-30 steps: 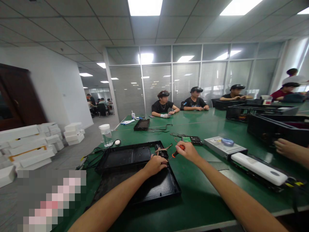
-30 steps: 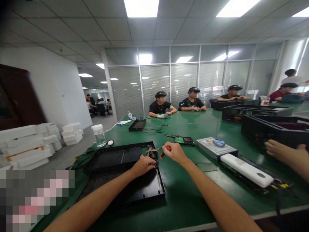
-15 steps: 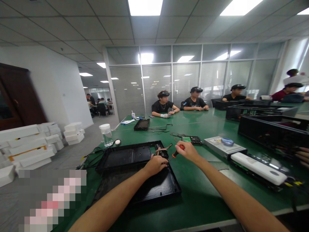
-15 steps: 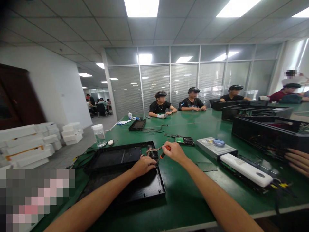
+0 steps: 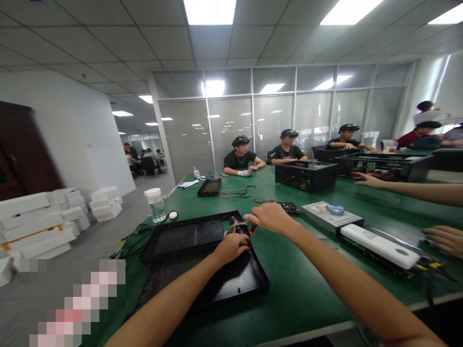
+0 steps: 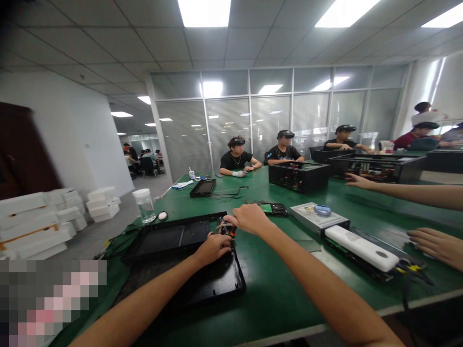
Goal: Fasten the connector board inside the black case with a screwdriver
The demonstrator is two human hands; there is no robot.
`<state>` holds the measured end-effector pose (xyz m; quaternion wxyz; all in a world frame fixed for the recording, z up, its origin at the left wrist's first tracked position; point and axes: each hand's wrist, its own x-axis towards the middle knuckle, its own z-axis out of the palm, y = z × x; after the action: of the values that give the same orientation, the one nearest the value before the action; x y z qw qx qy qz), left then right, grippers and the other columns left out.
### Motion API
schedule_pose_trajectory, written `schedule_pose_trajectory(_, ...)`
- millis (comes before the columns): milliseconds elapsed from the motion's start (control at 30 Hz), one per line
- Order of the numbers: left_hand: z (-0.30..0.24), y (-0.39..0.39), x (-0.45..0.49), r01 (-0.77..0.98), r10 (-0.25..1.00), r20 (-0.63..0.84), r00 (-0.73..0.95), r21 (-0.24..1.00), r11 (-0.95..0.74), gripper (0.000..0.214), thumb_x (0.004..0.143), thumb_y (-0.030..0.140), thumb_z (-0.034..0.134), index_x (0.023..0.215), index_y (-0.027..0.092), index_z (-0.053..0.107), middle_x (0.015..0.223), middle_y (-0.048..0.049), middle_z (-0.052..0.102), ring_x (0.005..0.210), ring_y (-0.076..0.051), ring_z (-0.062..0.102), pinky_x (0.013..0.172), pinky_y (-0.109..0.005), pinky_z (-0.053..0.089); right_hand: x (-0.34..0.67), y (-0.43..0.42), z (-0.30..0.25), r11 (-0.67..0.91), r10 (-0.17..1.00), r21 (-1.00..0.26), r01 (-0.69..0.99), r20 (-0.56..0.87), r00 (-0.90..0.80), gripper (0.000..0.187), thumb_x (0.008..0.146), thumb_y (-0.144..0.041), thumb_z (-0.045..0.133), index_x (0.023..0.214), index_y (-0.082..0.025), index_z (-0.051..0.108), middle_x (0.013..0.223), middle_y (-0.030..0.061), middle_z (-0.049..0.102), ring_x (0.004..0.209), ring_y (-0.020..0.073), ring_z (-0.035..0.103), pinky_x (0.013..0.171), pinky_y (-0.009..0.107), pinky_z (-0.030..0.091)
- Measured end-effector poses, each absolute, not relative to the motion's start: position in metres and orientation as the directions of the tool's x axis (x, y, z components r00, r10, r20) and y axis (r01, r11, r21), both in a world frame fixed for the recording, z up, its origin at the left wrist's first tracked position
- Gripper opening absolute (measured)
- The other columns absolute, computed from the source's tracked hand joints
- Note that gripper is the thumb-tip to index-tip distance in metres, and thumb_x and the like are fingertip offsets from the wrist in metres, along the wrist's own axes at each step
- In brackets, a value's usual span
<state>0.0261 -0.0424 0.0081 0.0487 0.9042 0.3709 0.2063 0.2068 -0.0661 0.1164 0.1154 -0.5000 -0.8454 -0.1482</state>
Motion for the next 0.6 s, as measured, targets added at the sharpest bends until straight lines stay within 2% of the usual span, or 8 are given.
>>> schedule_pose_trajectory(67, 0.007, -0.042, 0.026, 0.651, 0.690, 0.339, 0.640, 0.238, -0.721, 0.019, 0.076, 0.021, 0.059, 0.095, 0.020, 0.057, 0.087, 0.0000, 0.065, 0.086, -0.016, 0.057, 0.082, -0.027, 0.035, 0.208, -0.061, 0.118, 0.406, 0.842, 0.150, 0.902, 0.322, -0.432, 0.049, 0.088, -0.048, 0.022, 0.087, -0.014, 0.057, 0.081, 0.0142, 0.064, 0.077, 0.0242, 0.059, 0.064, 0.028, 0.033)
schedule_pose_trajectory(167, 0.005, -0.041, 0.025, 0.668, 0.697, 0.332, 0.636, 0.216, -0.712, 0.018, 0.077, 0.023, 0.058, 0.094, 0.020, 0.058, 0.088, -0.0010, 0.065, 0.088, -0.017, 0.056, 0.083, -0.028, 0.034, 0.210, -0.061, 0.120, 0.537, 0.796, 0.110, 0.837, 0.262, -0.545, 0.037, 0.088, -0.042, 0.027, 0.101, -0.018, 0.052, 0.083, 0.0087, 0.065, 0.073, 0.0195, 0.059, 0.061, 0.025, 0.033)
schedule_pose_trajectory(233, 0.005, -0.041, 0.024, 0.691, 0.709, 0.322, 0.627, 0.191, -0.697, 0.017, 0.077, 0.025, 0.058, 0.094, 0.020, 0.059, 0.089, -0.0021, 0.064, 0.089, -0.018, 0.055, 0.084, -0.030, 0.033, 0.209, -0.064, 0.120, 0.590, 0.752, 0.138, 0.795, 0.263, -0.604, 0.033, 0.088, -0.042, 0.030, 0.098, -0.020, 0.052, 0.081, 0.0067, 0.065, 0.072, 0.0188, 0.059, 0.060, 0.024, 0.032)
schedule_pose_trajectory(300, 0.005, -0.041, 0.023, 0.705, 0.716, 0.319, 0.621, 0.172, -0.688, 0.015, 0.078, 0.027, 0.057, 0.091, 0.021, 0.060, 0.089, -0.0025, 0.063, 0.090, -0.018, 0.055, 0.084, -0.031, 0.032, 0.207, -0.069, 0.119, 0.580, 0.732, 0.196, 0.791, 0.299, -0.612, 0.034, 0.087, -0.043, 0.031, 0.093, -0.020, 0.054, 0.077, 0.0071, 0.065, 0.072, 0.0198, 0.059, 0.059, 0.025, 0.031)
schedule_pose_trajectory(500, 0.009, -0.044, 0.023, 0.693, 0.711, 0.307, 0.633, 0.185, -0.697, 0.010, 0.079, 0.025, 0.056, 0.086, 0.019, 0.060, 0.085, -0.0017, 0.064, 0.088, -0.018, 0.055, 0.080, -0.030, 0.032, 0.200, -0.073, 0.117, 0.543, 0.735, 0.239, 0.805, 0.329, -0.593, 0.031, 0.087, -0.041, 0.035, 0.093, -0.019, 0.055, 0.074, 0.0079, 0.065, 0.069, 0.0194, 0.060, 0.058, 0.024, 0.031)
schedule_pose_trajectory(600, 0.009, -0.044, 0.024, 0.696, 0.714, 0.300, 0.633, 0.184, -0.694, 0.011, 0.079, 0.024, 0.056, 0.087, 0.019, 0.060, 0.087, -0.0023, 0.064, 0.088, -0.017, 0.055, 0.079, -0.029, 0.033, 0.196, -0.075, 0.117, 0.537, 0.736, 0.274, 0.798, 0.309, -0.602, 0.038, 0.087, -0.046, 0.032, 0.089, -0.017, 0.057, 0.074, 0.0103, 0.065, 0.070, 0.0204, 0.060, 0.059, 0.024, 0.032)
